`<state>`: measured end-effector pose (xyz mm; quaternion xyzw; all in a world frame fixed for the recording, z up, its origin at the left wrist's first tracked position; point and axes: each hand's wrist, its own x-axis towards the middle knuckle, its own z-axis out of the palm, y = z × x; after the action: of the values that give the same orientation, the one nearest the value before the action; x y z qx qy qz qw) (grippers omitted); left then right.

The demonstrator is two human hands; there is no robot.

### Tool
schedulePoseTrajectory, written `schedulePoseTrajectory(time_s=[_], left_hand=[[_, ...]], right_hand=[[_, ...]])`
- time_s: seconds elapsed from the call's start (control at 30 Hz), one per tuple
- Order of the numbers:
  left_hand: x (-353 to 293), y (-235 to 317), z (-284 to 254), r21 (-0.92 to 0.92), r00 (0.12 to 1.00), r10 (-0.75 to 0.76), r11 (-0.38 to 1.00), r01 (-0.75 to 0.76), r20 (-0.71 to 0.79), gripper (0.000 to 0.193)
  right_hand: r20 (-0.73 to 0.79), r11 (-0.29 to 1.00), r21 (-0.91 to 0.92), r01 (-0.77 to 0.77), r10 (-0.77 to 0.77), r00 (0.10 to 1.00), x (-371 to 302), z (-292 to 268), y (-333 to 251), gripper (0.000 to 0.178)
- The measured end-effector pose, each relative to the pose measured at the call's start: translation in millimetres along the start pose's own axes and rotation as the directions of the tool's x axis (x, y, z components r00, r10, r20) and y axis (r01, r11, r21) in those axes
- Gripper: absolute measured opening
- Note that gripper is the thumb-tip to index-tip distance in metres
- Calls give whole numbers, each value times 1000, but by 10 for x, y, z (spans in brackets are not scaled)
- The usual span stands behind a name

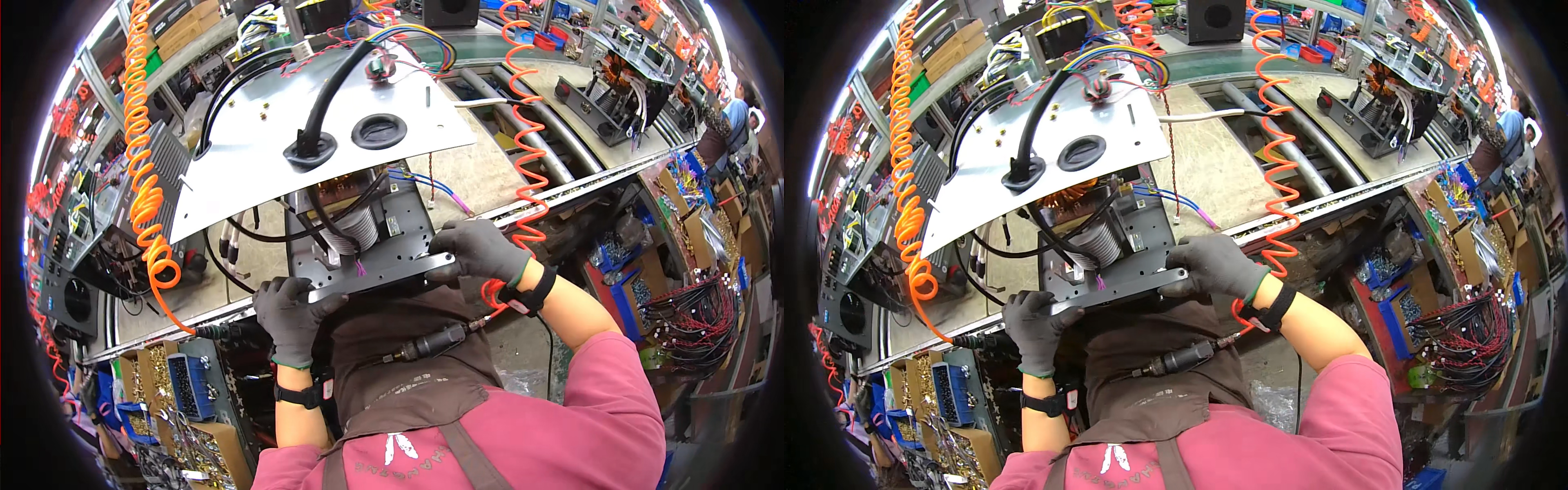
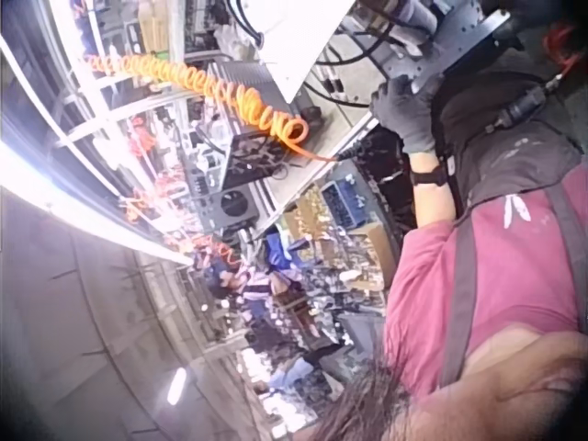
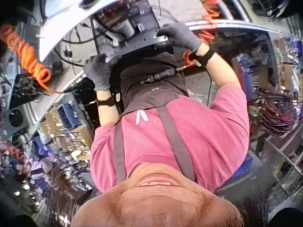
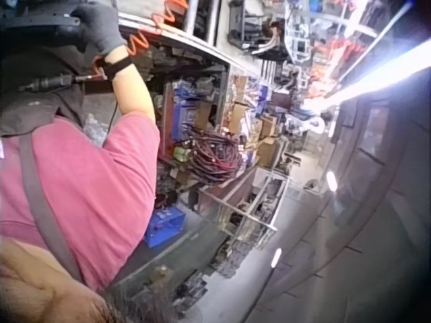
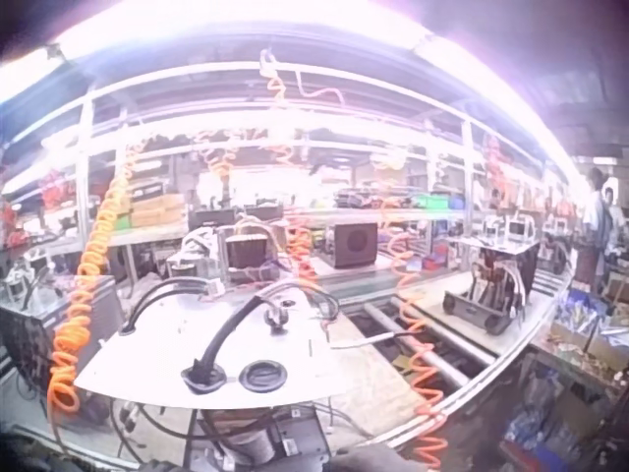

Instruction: The person positions a metal plate onto the machine frame, threads a wire through it, and then secures the wire to a terminal using a nut, a wrench, and a power driver. Finally, they fit a vented metal cover onto the machine.

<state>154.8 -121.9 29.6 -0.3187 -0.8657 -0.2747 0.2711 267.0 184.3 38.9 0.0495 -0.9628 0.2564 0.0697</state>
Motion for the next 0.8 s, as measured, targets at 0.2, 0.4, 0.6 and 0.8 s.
schedulePoseTrajectory(time_s=[0.2, 0.4, 0.6, 0.8], left_hand=[[-28, -126, -24, -2, 999, -43, 999, 43, 5, 56], [-57, -189, -52, 57, 998, -48, 997, 46, 28, 58], [-93, -227, -96, 65, 995, -83, 995, 79, 55, 60], [-171, -302, -66, -130, 989, -142, 981, 147, 45, 59]], right_hand=[[33, 1000, 6, 21, -21, 999, 57, -38, -139, 48], [-167, 916, 401, 6, 66, 984, 439, -291, -100, 48], [-482, 941, 229, 248, -111, 869, 944, -277, -90, 41], [-544, 901, 315, 298, -87, 835, 1291, -195, -145, 31]])
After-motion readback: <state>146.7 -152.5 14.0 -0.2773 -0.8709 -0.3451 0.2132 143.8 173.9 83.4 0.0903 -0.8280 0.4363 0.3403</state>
